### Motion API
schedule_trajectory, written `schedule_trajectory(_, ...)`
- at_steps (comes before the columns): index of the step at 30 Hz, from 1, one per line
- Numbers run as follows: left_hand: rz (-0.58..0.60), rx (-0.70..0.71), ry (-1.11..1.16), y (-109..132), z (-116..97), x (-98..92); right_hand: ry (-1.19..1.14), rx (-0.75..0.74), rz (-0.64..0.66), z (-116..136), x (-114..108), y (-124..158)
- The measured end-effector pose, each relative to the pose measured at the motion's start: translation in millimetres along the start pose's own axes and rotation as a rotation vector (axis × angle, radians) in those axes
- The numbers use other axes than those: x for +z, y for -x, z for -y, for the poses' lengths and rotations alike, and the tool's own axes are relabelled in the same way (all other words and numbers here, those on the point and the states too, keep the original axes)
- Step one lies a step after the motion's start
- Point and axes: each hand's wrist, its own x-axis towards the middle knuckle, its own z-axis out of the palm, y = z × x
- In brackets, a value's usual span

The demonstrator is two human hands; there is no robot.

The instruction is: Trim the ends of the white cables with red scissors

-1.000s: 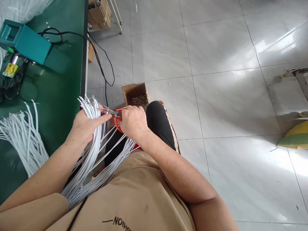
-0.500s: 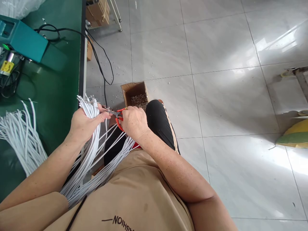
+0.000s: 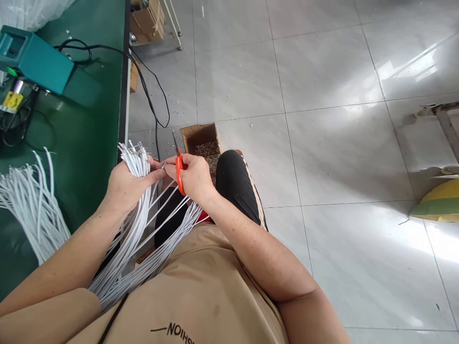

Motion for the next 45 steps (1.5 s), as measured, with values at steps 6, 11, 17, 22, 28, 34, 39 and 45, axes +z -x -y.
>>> schedule_trajectory(6,0.043,-0.030,0.077,-1,2,0.6,-0.231,0.117,0.004,-2,-1,2)
schedule_trajectory(11,0.163,-0.119,0.361,-1,3,2.0,-0.299,0.127,0.068,0,-2,0)
schedule_trajectory(17,0.217,-0.194,0.516,-3,5,1.7,-0.184,0.110,-0.021,-1,-2,-2)
schedule_trajectory(22,0.128,-0.136,0.406,-6,11,3.7,-0.103,0.072,-0.062,-2,0,3)
schedule_trajectory(28,0.133,-0.146,0.430,-4,7,2.6,-0.053,0.032,-0.105,-11,1,2)
schedule_trajectory(34,0.272,-0.226,0.445,-3,1,-4.6,0.135,-0.179,-0.292,-14,-7,-3)
schedule_trajectory(39,0.229,-0.223,0.419,-4,2,-6.0,0.232,-0.324,-0.162,-2,1,4)
schedule_trajectory(45,0.129,-0.107,0.216,-3,6,-1.9,0.429,-0.317,-0.098,-4,8,0)
